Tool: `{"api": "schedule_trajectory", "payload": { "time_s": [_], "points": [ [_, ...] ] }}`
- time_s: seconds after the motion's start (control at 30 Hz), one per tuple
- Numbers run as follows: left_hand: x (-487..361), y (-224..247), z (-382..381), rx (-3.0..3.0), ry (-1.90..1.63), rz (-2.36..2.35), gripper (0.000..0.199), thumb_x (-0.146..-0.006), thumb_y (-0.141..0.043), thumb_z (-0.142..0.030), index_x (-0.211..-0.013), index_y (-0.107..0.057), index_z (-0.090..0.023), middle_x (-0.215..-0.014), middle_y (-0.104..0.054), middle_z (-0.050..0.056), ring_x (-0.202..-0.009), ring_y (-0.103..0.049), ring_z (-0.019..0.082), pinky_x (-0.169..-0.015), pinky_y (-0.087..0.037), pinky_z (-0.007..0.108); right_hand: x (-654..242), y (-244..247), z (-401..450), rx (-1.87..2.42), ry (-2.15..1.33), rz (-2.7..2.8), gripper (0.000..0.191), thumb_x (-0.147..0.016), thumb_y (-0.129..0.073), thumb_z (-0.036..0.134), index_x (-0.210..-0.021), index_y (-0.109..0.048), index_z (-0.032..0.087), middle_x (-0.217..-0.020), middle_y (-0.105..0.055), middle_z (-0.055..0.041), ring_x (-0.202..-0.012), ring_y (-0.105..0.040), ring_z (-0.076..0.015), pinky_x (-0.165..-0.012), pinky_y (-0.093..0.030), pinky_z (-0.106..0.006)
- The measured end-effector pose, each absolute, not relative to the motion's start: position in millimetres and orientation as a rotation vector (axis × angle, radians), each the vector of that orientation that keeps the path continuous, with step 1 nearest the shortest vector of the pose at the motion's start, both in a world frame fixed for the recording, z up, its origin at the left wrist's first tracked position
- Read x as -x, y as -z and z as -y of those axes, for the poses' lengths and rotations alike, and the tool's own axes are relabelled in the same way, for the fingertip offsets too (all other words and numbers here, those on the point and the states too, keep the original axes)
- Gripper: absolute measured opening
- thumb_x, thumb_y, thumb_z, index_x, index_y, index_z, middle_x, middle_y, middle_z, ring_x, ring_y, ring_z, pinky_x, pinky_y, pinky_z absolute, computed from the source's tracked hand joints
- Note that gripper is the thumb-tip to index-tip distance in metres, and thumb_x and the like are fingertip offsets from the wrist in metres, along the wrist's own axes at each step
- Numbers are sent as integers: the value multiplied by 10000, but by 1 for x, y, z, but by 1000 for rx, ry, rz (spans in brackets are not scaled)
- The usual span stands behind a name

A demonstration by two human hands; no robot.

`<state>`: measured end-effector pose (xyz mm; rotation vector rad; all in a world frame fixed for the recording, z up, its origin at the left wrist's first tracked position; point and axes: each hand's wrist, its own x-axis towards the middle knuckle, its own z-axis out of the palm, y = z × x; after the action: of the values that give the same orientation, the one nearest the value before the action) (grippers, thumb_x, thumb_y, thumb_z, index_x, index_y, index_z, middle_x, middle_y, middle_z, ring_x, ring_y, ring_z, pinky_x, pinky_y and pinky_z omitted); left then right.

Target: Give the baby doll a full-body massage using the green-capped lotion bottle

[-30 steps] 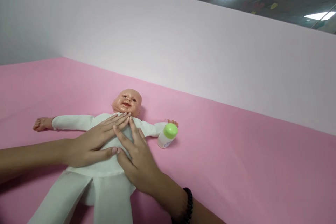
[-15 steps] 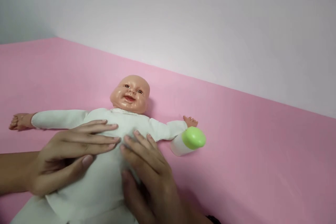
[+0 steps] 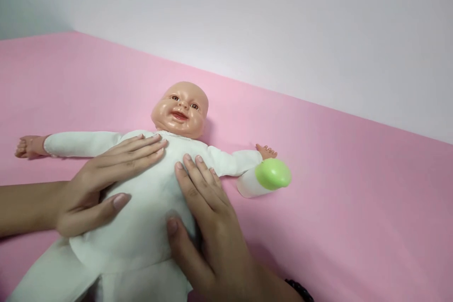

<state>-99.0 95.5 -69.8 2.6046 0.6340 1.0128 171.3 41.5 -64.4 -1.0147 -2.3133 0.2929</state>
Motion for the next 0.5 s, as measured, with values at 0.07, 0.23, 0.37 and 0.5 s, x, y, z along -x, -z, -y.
{"api": "schedule_trajectory", "payload": {
  "time_s": [0.07,0.23,0.37,0.5],
  "points": [
    [100,69,-94,-2611,-1095,-621,667,-872,-576,-173,-1534,-511,-133,-1531,-574,141,-1518,-460,256,-1298,-354,469,-170,66,-43,986,-243,2219,492,-1012,-568,252,-1482,-541,109,-1563,-488,-60,-1549,-385,-125,-1318,-331,-307],
    [102,66,-93,-2625,-1123,-416,677,-831,-570,-66,-1495,-560,-197,-1305,-737,88,-1336,-650,219,-1126,-568,397,-172,63,-49,753,-227,2282,340,-976,-545,109,-1289,-676,125,-1391,-643,-25,-1444,-524,-102,-1311,-362,-279],
    [99,71,-95,-2608,-1067,-470,649,-897,-519,-148,-1544,-506,-192,-1452,-643,110,-1453,-542,240,-1260,-420,475,-174,60,-50,841,-312,2429,499,-1046,-465,212,-1534,-505,116,-1597,-429,-31,-1587,-298,-125,-1315,-323,-326],
    [98,74,-95,-2579,-1001,-675,654,-952,-478,-242,-1602,-426,-199,-1607,-484,108,-1594,-309,297,-1318,-242,596,-173,63,-45,974,-270,2420,583,-1081,-428,290,-1619,-353,77,-1670,-293,-69,-1626,-184,-142,-1321,-289,-362]
  ]
}}
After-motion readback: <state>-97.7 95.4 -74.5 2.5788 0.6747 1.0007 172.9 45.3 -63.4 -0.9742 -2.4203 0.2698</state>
